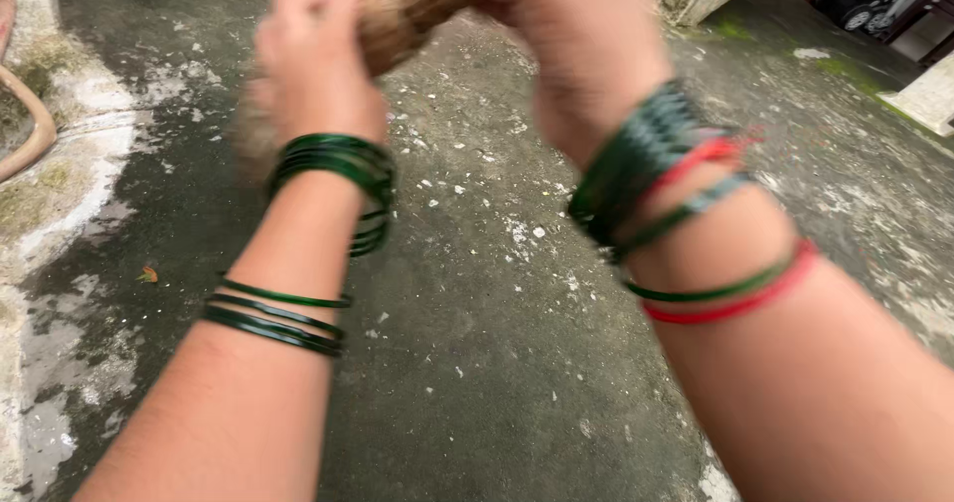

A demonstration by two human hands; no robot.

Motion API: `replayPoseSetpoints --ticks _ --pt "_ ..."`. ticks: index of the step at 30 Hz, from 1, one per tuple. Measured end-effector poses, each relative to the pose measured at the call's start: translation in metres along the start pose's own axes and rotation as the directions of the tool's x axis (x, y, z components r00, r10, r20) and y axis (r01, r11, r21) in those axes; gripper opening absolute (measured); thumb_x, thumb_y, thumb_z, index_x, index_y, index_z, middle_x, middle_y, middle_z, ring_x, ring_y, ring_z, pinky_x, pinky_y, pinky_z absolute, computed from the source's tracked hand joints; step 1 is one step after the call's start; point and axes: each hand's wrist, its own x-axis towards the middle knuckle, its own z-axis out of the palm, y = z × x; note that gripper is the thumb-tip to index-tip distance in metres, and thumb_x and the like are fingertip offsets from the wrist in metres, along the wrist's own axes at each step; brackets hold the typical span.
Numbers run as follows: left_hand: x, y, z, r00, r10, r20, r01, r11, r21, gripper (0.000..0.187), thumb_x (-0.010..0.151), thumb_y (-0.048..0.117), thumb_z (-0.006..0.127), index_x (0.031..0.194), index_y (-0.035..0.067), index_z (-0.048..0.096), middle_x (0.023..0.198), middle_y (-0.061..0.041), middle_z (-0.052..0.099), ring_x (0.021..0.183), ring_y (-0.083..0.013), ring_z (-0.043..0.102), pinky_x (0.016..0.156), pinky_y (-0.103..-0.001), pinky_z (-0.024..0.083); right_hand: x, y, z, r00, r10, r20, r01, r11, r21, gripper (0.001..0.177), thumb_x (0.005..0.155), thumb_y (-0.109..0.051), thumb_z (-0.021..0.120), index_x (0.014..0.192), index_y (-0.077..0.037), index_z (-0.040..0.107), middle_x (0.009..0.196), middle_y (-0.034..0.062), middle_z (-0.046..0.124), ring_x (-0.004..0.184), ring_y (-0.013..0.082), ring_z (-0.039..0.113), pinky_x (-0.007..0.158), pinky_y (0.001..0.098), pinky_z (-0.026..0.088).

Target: The person sweeps an outdoor courtyard area using a traditional short broom, moving debris away from a wall and across the concrete surface.

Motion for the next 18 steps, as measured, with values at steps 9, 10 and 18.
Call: replayPoseSetpoints --ticks 9,10,18 --pt "-0.089 -0.125 0.061 0.884 -0.458 0.093 0.449 0.887 0.108 0.098 0.084 0.012 0.082 0.159 0.008 0.019 0.159 -0.029 0.027 0.144 -0.0563 0.025 0.121 -0.060 0.025 -0.068 0.142 0.075 0.883 0.443 0.153 -0.463 0.773 0.433 0.027 0.081 -0.004 0.077 0.106 -0.006 0.068 0.096 0.0019 0.069 0.087 0.0126 0.067 0.072 0.0259 0.057" --pt "-0.099 -0.121 0.079 0.910 -0.389 0.146 0.374 0.920 0.117 0.094 0.085 0.010 0.079 0.159 0.009 0.020 0.160 -0.028 0.030 0.144 -0.0546 0.029 0.122 -0.059 0.027 -0.074 0.142 0.056 0.887 0.452 0.096 -0.455 0.818 0.353 0.026 0.080 -0.003 0.077 0.105 -0.005 0.069 0.094 0.0026 0.069 0.082 0.0124 0.065 0.067 0.0256 0.055" --pt "-0.163 0.056 0.190 0.802 0.097 0.589 0.167 0.911 -0.377 0.097 0.084 -0.008 0.057 0.162 0.016 0.006 0.167 -0.023 0.020 0.151 -0.0390 0.029 0.120 -0.045 0.032 -0.074 0.033 -0.124 0.913 0.375 -0.158 -0.407 0.860 -0.307 0.021 0.077 0.002 0.076 0.095 -0.003 0.067 0.086 0.0020 0.070 0.076 0.0134 0.071 0.068 0.0283 0.064"
